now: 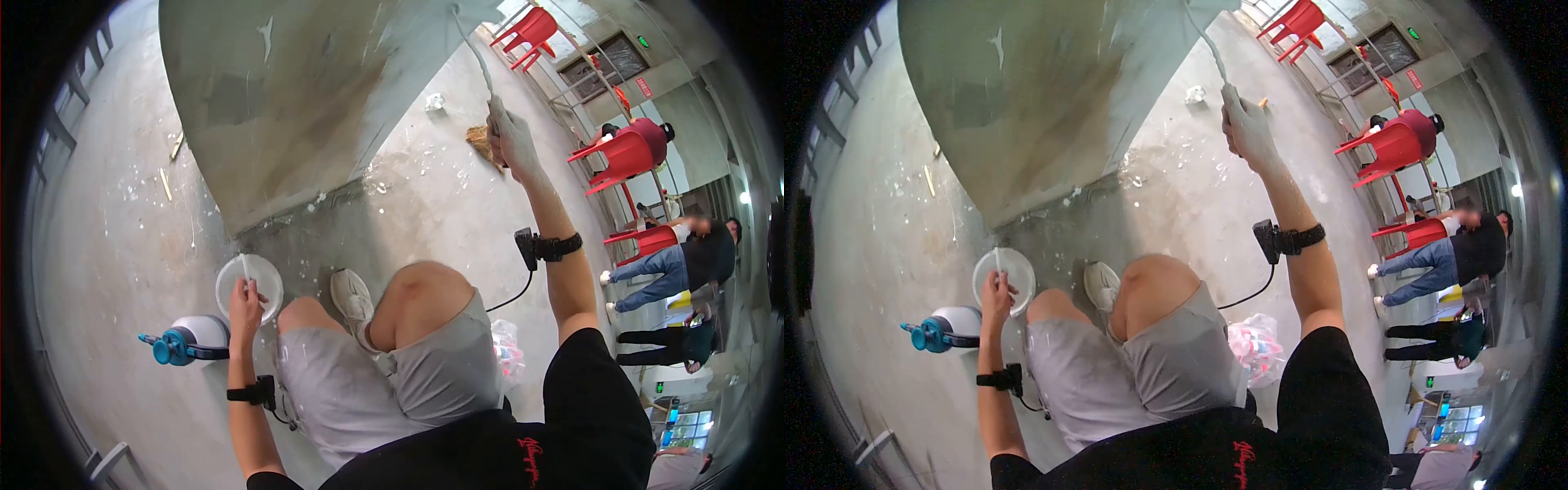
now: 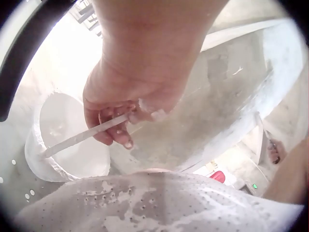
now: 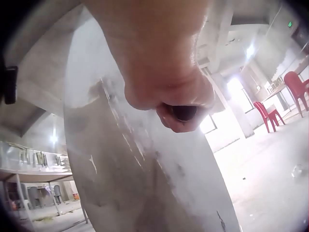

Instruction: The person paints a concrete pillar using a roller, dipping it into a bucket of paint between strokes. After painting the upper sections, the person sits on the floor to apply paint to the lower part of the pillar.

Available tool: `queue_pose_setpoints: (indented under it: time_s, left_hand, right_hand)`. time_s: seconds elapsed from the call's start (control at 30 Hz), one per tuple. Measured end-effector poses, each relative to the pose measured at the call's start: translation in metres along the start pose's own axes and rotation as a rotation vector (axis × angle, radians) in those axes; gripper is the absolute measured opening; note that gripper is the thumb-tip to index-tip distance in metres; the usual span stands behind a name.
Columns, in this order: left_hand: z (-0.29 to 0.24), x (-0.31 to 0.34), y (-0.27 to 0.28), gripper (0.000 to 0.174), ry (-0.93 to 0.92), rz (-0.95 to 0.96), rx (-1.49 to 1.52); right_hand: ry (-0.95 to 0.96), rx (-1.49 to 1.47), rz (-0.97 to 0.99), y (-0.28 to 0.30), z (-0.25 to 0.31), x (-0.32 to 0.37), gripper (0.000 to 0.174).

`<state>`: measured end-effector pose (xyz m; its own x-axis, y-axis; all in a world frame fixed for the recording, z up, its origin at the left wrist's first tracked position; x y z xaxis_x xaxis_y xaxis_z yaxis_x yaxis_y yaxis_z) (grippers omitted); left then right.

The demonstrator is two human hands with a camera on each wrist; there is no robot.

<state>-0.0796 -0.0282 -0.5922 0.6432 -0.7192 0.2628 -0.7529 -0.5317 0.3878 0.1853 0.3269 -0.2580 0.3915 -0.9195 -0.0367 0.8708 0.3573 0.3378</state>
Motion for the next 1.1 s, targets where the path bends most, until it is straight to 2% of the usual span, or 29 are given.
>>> queue_pose_setpoints:
  time_s: [0.1,0.23,0.3,0.4,0.5,0.57,0.6,0.63,0.7,0.77,0.8,0.83,0.9,1.0,1.1]
  left_hand:
    - [0.011,-0.004,-0.003,0.022,-0.062,-0.034,-0.024]
    - [0.006,-0.004,-0.001,0.022,0.0,-0.022,-0.077]
    - [0.021,-0.011,-0.005,0.023,-0.019,-0.045,-0.09]
    - [0.009,-0.005,-0.004,0.02,0.001,-0.005,-0.062]
    - [0.007,0.001,-0.005,0.019,0.006,-0.026,-0.018]
    - [0.004,0.0,-0.004,0.019,-0.009,-0.024,-0.013]
    - [0.005,0.001,-0.004,0.018,-0.009,-0.019,-0.01]
    - [0.007,0.002,-0.005,0.018,-0.016,-0.02,-0.009]
    - [0.013,0.006,-0.002,0.019,0.004,-0.021,0.058]
    - [0.011,0.008,0.001,0.019,0.01,-0.024,0.029]
    - [0.01,0.009,0.004,0.02,0.019,-0.022,-0.001]
    - [0.011,0.01,0.005,0.02,0.014,-0.026,-0.007]
    - [0.008,0.012,0.007,0.022,0.02,-0.032,-0.026]
    - [0.001,0.013,0.009,0.023,0.027,-0.04,-0.034]
    - [0.005,0.011,0.01,0.022,0.01,-0.03,-0.029]
  right_hand:
    - [0.029,-0.084,-0.006,0.002,0.045,-0.001,0.053]
    - [0.108,-0.212,0.068,0.017,0.09,-0.022,0.05]
    - [0.156,-0.233,0.052,0.016,0.112,-0.026,0.049]
    - [0.193,-0.279,0.06,0.016,0.127,-0.03,0.049]
    - [0.172,-0.221,-0.009,0.014,0.112,-0.03,0.049]
    - [0.13,-0.229,0.048,0.016,0.089,-0.027,0.052]
    - [0.208,-0.193,0.064,0.02,0.086,-0.03,0.053]
    - [0.13,-0.198,0.009,0.009,0.051,-0.028,0.053]
    - [-0.011,-0.189,0.005,-0.002,0.032,-0.009,0.051]
    - [0.21,-0.068,0.042,-0.009,-0.017,-0.017,0.05]
    - [-0.074,-0.246,0.05,-0.015,-0.015,0.0,0.05]
    - [-0.039,-0.191,0.067,-0.018,-0.03,0.005,0.051]
    - [-0.196,-0.241,0.07,-0.023,-0.053,0.011,0.051]
    - [-0.172,-0.252,0.018,-0.026,-0.068,0.014,0.053]
    - [-0.141,-0.254,-0.006,-0.015,-0.06,-0.002,0.052]
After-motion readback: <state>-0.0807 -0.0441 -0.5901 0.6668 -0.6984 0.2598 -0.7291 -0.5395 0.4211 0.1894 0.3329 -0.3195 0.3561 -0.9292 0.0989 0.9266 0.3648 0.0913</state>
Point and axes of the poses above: each hand's wrist, its own x-axis away from the middle knuckle, its own y-axis out of the back of the hand, z = x × y, the point moved 1 cm from there along -x, towards the middle knuckle, and after that the axes turned 11 degrees about -x, right-handed, at the moved point
